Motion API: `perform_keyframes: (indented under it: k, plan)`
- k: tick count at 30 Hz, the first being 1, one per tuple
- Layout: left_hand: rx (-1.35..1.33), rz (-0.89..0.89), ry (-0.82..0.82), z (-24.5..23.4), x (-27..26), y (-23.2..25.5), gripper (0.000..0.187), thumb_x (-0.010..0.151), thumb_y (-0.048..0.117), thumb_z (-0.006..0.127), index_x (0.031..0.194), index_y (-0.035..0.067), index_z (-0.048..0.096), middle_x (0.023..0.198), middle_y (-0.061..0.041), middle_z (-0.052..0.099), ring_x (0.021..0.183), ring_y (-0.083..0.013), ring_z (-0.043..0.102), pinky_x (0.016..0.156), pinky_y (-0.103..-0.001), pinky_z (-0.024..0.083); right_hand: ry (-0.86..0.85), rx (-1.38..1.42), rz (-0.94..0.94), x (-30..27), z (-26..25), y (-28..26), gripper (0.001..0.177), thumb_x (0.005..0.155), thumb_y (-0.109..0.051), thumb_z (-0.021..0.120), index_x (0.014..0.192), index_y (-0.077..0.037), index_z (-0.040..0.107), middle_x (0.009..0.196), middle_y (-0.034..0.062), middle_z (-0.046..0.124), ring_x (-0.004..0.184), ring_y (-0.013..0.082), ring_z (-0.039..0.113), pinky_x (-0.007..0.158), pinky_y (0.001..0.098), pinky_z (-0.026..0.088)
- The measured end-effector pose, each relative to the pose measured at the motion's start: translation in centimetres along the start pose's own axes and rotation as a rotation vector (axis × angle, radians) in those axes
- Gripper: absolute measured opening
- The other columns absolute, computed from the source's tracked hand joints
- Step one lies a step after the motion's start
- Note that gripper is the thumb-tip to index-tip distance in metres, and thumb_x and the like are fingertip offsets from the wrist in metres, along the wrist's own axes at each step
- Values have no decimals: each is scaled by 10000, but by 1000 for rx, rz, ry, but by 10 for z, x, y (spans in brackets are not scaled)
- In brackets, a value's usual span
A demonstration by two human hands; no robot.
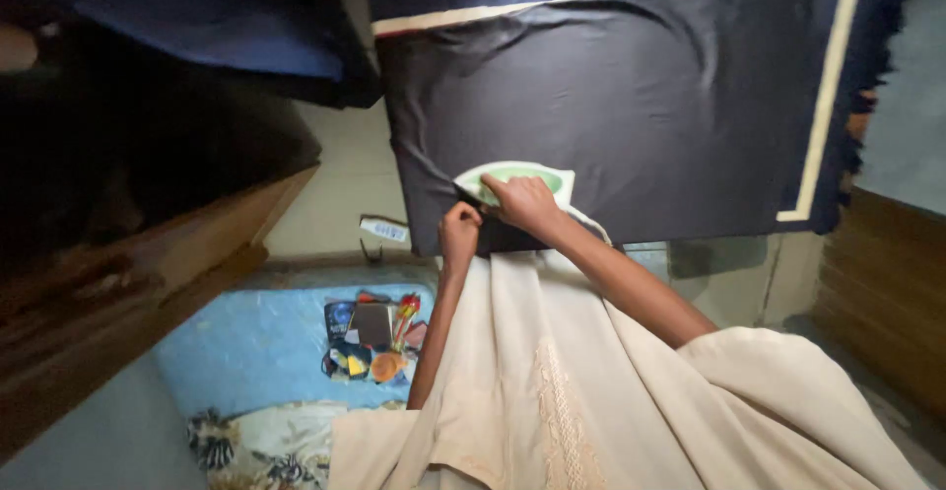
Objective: The recorder is ironing a garment on a flat surface.
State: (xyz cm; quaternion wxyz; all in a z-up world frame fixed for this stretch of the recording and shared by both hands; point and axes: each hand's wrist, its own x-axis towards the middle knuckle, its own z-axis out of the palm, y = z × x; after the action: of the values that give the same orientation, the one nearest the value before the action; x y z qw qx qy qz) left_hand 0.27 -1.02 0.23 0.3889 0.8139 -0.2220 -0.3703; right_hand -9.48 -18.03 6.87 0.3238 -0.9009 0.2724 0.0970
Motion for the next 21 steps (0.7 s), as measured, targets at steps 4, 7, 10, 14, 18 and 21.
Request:
perform_keyframes:
  k: [4,7,10,14,18,21]
  plan:
    - [26,-42,-43,17,10,5,112,818,-41,599,747,26,655,624,-120,650,582,-194,629,568,-365,475,-43,-53,138,-53,-35,51,629,861,-550,722,1370,-201,604,688,201,678,653,426,675,574,556,486]
    - [-44,47,-66,45,17,25,145,835,-53,559,754,32,643,616,-88,635,586,-147,615,565,-346,488,4,-110,272,-74,-65,105,648,875,-607,698,1386,-219,606,683,214,679,640,430,678,562,556,497]
    - [-43,74,-72,77,27,48,145,868,-30,559,795,38,664,640,-74,657,625,-124,655,596,-335,519,135,-176,361,-70,-91,161,680,865,-648,699,1385,-219,609,704,243,689,650,447,692,562,555,525]
    - [-154,-46,-171,119,20,85,149,956,22,540,910,41,680,724,-85,702,643,-153,661,601,-325,532,212,-145,426,-69,-136,224,624,912,-642,708,1306,-168,616,765,257,701,696,490,691,575,595,525]
    - [-129,-4,-148,161,13,99,193,945,-2,514,932,45,701,771,-83,742,706,-141,717,656,-298,560,268,-172,398,-51,-183,271,602,890,-633,733,1280,-185,631,745,271,692,692,504,689,574,601,537]
    - [-160,-59,-159,182,10,108,184,946,7,522,954,50,700,806,-68,749,685,-130,701,641,-293,558,282,-201,376,-34,-208,302,610,899,-629,759,1303,-190,632,750,271,690,698,514,678,566,602,533]
